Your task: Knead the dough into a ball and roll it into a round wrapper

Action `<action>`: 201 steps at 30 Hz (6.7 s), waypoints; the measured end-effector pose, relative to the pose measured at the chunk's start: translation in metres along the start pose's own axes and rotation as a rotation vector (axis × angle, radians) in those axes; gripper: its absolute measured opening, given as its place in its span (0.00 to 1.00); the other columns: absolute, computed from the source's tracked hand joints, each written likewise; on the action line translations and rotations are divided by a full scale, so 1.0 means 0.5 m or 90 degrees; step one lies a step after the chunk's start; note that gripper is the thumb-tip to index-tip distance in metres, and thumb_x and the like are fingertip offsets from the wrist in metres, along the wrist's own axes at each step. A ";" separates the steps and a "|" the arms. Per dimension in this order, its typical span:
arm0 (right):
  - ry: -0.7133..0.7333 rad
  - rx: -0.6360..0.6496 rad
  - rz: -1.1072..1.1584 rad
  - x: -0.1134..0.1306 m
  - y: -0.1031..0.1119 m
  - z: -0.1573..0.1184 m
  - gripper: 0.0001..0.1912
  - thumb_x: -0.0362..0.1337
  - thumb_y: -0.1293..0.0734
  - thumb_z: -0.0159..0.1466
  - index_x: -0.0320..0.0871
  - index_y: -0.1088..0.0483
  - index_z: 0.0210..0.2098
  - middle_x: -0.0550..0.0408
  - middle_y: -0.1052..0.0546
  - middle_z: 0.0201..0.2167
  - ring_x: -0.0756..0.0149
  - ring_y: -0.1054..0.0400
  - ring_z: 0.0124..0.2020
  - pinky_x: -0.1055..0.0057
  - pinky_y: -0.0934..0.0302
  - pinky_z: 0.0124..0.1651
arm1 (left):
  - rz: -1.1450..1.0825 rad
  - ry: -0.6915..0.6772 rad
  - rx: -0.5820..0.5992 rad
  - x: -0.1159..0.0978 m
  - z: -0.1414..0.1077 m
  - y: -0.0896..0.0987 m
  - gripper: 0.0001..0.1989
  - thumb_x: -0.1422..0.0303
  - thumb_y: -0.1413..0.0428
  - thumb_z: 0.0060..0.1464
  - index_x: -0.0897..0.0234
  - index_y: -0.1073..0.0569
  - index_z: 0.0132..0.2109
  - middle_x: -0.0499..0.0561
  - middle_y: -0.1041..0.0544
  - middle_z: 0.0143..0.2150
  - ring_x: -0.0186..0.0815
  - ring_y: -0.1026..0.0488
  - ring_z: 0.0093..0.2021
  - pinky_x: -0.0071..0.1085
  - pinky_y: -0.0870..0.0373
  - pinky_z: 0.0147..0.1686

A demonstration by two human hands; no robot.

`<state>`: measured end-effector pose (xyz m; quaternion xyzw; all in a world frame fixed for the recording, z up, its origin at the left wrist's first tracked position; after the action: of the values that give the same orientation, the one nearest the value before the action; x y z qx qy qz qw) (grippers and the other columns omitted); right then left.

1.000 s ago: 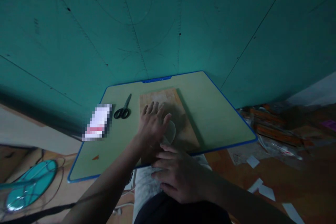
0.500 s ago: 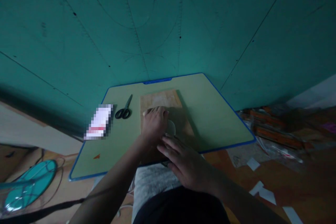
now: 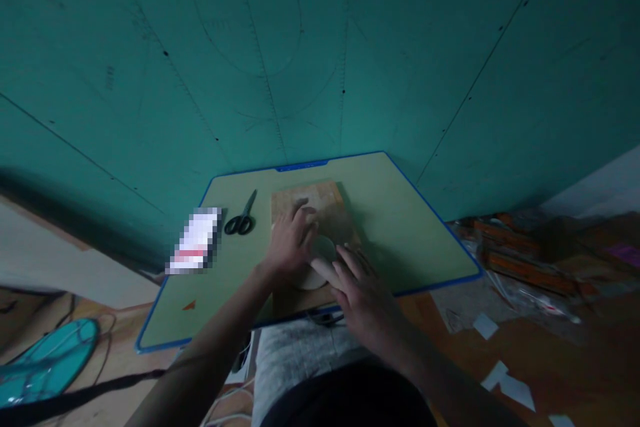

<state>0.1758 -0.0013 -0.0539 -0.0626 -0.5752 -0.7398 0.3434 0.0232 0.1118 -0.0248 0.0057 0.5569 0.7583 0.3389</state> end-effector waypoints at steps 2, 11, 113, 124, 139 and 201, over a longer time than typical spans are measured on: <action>-0.034 -0.033 0.059 -0.018 -0.001 -0.008 0.21 0.30 0.41 0.67 0.41 0.35 0.59 0.40 0.31 0.60 0.52 0.36 0.62 0.51 0.37 0.63 | -0.061 0.031 -0.079 0.030 -0.037 0.020 0.16 0.65 0.58 0.66 0.63 0.33 0.55 0.62 0.34 0.64 0.43 0.34 0.63 0.44 0.33 0.59; -0.196 -0.160 0.175 -0.121 0.065 -0.040 0.18 0.43 0.42 0.69 0.43 0.32 0.54 0.44 0.24 0.50 0.54 0.29 0.53 0.61 0.33 0.54 | 0.062 -0.176 0.185 0.030 -0.143 0.028 0.41 0.48 0.44 0.56 0.65 0.44 0.69 0.65 0.43 0.71 0.53 0.46 0.71 0.52 0.43 0.67; -0.054 0.118 -0.235 -0.082 0.027 0.217 0.18 0.43 0.45 0.72 0.43 0.28 0.49 0.44 0.25 0.51 0.53 0.34 0.55 0.57 0.43 0.56 | 0.268 0.127 0.018 -0.009 -0.078 0.016 0.17 0.70 0.54 0.63 0.64 0.25 0.53 0.60 0.25 0.59 0.53 0.34 0.64 0.48 0.33 0.59; -0.022 0.168 -0.241 -0.099 0.019 0.258 0.14 0.39 0.43 0.72 0.43 0.28 0.46 0.44 0.25 0.50 0.57 0.34 0.55 0.60 0.42 0.56 | 0.274 0.196 0.059 0.006 -0.033 0.017 0.14 0.65 0.53 0.64 0.64 0.24 0.47 0.62 0.25 0.56 0.49 0.29 0.58 0.43 0.29 0.53; 0.012 0.154 -0.222 -0.106 0.011 0.246 0.18 0.44 0.43 0.71 0.44 0.29 0.53 0.42 0.28 0.57 0.52 0.34 0.58 0.54 0.42 0.60 | 0.269 0.232 0.076 0.005 -0.037 0.013 0.16 0.63 0.50 0.63 0.65 0.25 0.51 0.64 0.29 0.63 0.51 0.33 0.63 0.45 0.31 0.57; 0.034 -0.033 -0.283 -0.074 0.021 0.164 0.12 0.34 0.41 0.67 0.44 0.30 0.29 0.52 0.24 0.29 0.64 0.33 0.32 0.67 0.51 0.36 | 0.278 0.150 -0.009 -0.027 -0.091 0.015 0.18 0.61 0.56 0.66 0.65 0.25 0.48 0.61 0.24 0.53 0.50 0.29 0.54 0.44 0.34 0.51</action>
<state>0.1849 0.0871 -0.0365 0.0761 -0.5463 -0.8133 0.1853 0.0119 0.0653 -0.0307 0.0350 0.5728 0.8129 0.0997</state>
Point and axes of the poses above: each hand's wrist, its own z-axis towards the middle knuckle, its own y-axis out of the back of the hand, x = y × z, the point moved 3 cm from there along z, towards the middle knuckle
